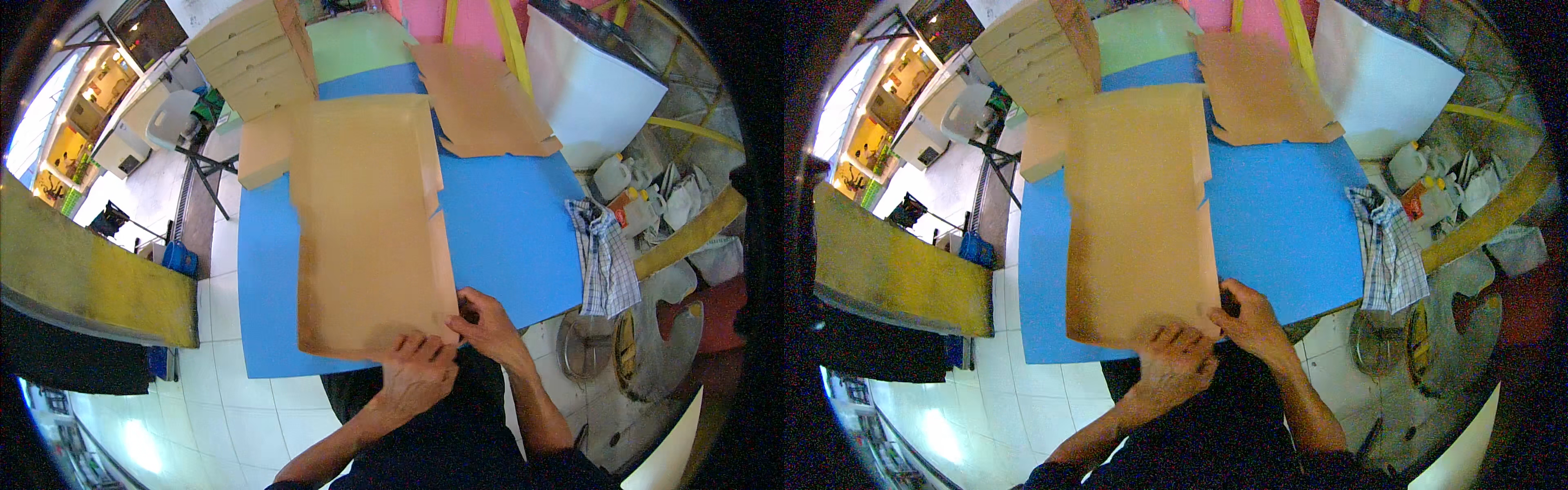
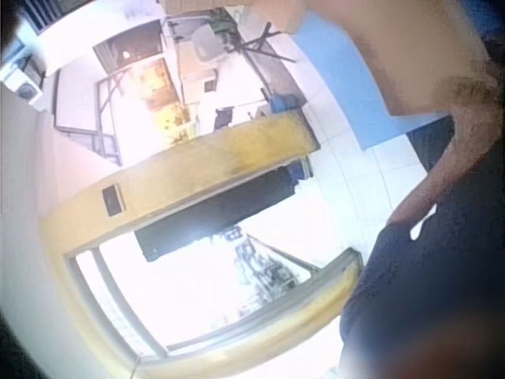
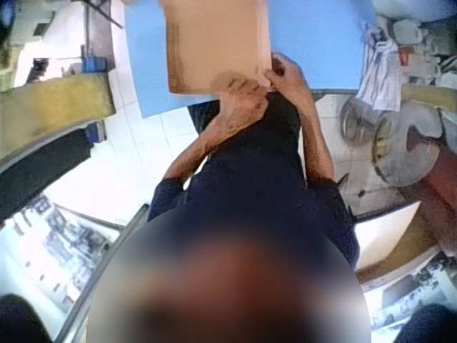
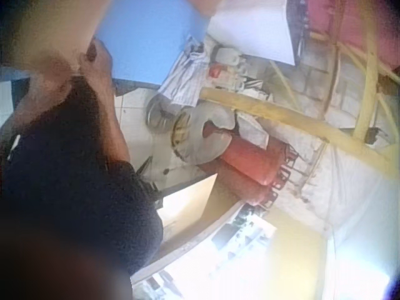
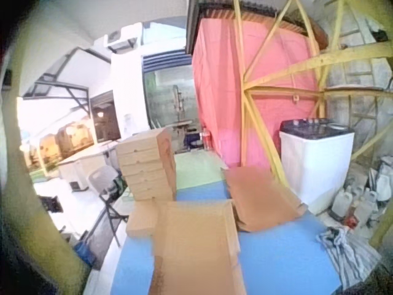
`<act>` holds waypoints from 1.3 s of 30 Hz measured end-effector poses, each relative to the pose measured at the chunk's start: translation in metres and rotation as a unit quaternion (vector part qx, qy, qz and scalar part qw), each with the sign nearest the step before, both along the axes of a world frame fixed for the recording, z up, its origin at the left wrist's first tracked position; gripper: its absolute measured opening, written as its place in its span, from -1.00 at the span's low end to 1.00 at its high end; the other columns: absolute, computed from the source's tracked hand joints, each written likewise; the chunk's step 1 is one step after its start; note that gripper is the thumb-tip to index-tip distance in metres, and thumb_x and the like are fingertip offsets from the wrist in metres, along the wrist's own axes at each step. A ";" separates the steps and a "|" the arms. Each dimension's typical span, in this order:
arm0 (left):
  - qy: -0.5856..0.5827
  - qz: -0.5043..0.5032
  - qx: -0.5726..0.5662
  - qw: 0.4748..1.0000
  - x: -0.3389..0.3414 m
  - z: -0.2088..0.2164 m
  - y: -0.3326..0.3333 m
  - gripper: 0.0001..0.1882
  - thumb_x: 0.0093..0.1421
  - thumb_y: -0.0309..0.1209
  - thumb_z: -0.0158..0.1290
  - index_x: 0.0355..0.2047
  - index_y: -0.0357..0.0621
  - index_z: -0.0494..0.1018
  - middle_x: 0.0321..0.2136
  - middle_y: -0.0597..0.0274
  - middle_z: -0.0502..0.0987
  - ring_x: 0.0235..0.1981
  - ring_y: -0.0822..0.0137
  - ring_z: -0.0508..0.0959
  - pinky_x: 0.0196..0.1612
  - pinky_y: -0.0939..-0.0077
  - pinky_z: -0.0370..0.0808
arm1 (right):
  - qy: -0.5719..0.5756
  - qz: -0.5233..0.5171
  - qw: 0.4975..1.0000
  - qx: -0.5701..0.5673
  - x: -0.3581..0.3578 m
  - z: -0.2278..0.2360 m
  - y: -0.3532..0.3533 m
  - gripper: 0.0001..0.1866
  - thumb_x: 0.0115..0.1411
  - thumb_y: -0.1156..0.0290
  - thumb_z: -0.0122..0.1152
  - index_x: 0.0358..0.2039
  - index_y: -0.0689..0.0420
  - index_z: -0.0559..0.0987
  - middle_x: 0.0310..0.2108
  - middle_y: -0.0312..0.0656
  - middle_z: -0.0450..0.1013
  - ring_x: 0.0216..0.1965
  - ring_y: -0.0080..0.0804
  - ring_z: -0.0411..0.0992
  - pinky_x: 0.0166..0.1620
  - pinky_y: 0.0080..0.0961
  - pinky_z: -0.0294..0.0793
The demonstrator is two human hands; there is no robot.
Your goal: The person assembles flat-packed cardboard boxes by folding the side flaps, tucking tabs into slots, and closing the bottom. The person repeats this process for multiple boxes and stacks the finished boxes on the table.
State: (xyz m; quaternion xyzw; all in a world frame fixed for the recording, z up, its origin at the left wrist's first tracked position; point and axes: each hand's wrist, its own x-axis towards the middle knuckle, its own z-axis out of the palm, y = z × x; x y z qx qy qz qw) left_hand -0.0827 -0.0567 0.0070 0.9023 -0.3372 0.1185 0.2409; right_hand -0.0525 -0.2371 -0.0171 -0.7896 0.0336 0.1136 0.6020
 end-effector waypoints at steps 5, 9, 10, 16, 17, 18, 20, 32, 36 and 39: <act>-0.019 0.010 -0.001 1.000 -0.007 -0.007 0.038 -0.87 -0.03 -0.40 0.24 -0.44 -0.06 0.55 -0.43 0.28 0.52 -0.34 0.26 0.51 -0.31 0.26 0.44 | -0.077 0.005 0.994 -0.071 0.001 -0.006 0.038 -0.65 0.13 0.28 0.31 -0.14 0.17 0.51 -0.32 0.06 0.57 -0.36 0.00 0.57 -0.29 -0.18 0.54; -0.100 0.090 -0.180 0.974 -0.014 0.000 0.063 -0.88 0.01 -0.54 0.22 -0.55 -0.14 0.48 -0.48 0.19 0.57 -0.48 0.18 0.56 -0.46 0.25 0.48 | -0.011 0.020 0.998 -0.056 -0.001 -0.005 0.048 -0.65 0.12 0.30 0.35 -0.14 0.19 0.51 -0.34 -0.02 0.59 -0.39 -0.17 0.58 -0.29 -0.28 0.56; -0.023 0.127 -0.145 0.981 -0.014 0.003 0.066 -0.89 0.03 -0.54 0.21 -0.54 -0.16 0.48 -0.49 0.15 0.57 -0.47 0.15 0.56 -0.46 0.24 0.48 | -0.007 0.021 0.999 -0.031 -0.002 -0.004 0.050 -0.65 0.11 0.31 0.37 -0.15 0.20 0.52 -0.36 -0.06 0.59 -0.41 -0.22 0.58 -0.30 -0.32 0.56; 0.217 0.186 -0.058 0.957 0.003 0.021 0.070 -0.86 0.15 -0.45 0.17 -0.46 -0.28 0.51 -0.54 -0.04 0.56 -0.50 -0.05 0.57 -0.43 0.16 0.47 | 0.066 0.012 0.986 0.155 -0.012 0.004 0.071 -0.62 0.15 0.45 0.39 -0.06 0.22 0.46 -0.47 -0.24 0.54 -0.52 -0.62 0.45 -0.49 -0.63 0.44; 0.257 0.194 -0.072 0.944 0.006 0.023 0.069 -0.86 0.15 -0.44 0.17 -0.45 -0.28 0.51 -0.55 -0.05 0.56 -0.51 -0.06 0.56 -0.43 0.15 0.46 | 0.090 0.005 0.979 0.183 -0.013 0.005 0.073 -0.59 0.14 0.45 0.39 -0.04 0.22 0.44 -0.47 -0.24 0.54 -0.52 -0.61 0.45 -0.50 -0.64 0.44; 0.283 0.197 -0.090 0.934 0.009 0.025 0.070 -0.85 0.15 -0.42 0.17 -0.44 -0.28 0.51 -0.56 -0.05 0.55 -0.51 -0.07 0.56 -0.43 0.14 0.46 | 0.096 0.008 0.978 0.187 -0.014 0.006 0.074 -0.57 0.13 0.46 0.40 -0.03 0.21 0.43 -0.46 -0.22 0.54 -0.51 -0.58 0.46 -0.49 -0.61 0.47; 0.303 0.194 -0.101 0.927 0.013 0.027 0.071 -0.85 0.15 -0.42 0.18 -0.43 -0.27 0.51 -0.57 -0.06 0.55 -0.52 -0.08 0.57 -0.42 0.15 0.45 | 0.115 0.010 0.974 0.195 -0.017 0.008 0.076 -0.53 0.10 0.47 0.41 -0.01 0.21 0.40 -0.43 -0.17 0.55 -0.49 -0.53 0.50 -0.48 -0.55 0.52; 0.284 0.200 -0.089 0.934 0.011 0.028 0.065 -0.89 0.19 -0.44 0.14 -0.29 -0.15 0.60 -0.47 0.01 0.59 -0.41 -0.02 0.60 -0.34 0.23 0.49 | 0.153 -0.049 0.945 0.286 -0.022 0.006 0.088 -0.48 0.10 0.53 0.40 0.03 0.18 0.37 -0.47 -0.25 0.52 -0.55 -0.63 0.41 -0.55 -0.68 0.36; 0.347 0.175 -0.179 0.904 0.016 0.023 0.068 -0.88 0.18 -0.44 0.15 -0.28 -0.14 0.60 -0.36 0.02 0.62 -0.31 0.01 0.63 -0.24 0.24 0.53 | 0.062 -0.060 0.982 0.170 -0.020 -0.004 0.089 -0.45 0.09 0.52 0.41 0.06 0.19 0.36 -0.46 -0.24 0.53 -0.50 -0.58 0.46 -0.48 -0.62 0.44; 0.345 0.150 -0.127 0.918 0.023 0.013 0.076 -0.85 0.18 -0.41 0.15 -0.24 -0.09 0.61 -0.26 0.03 0.63 -0.23 -0.01 0.63 -0.16 0.20 0.53 | 0.087 -0.055 0.981 0.163 -0.016 -0.006 0.086 -0.44 0.05 0.51 0.42 0.05 0.18 0.37 -0.44 -0.22 0.54 -0.45 -0.50 0.51 -0.40 -0.53 0.54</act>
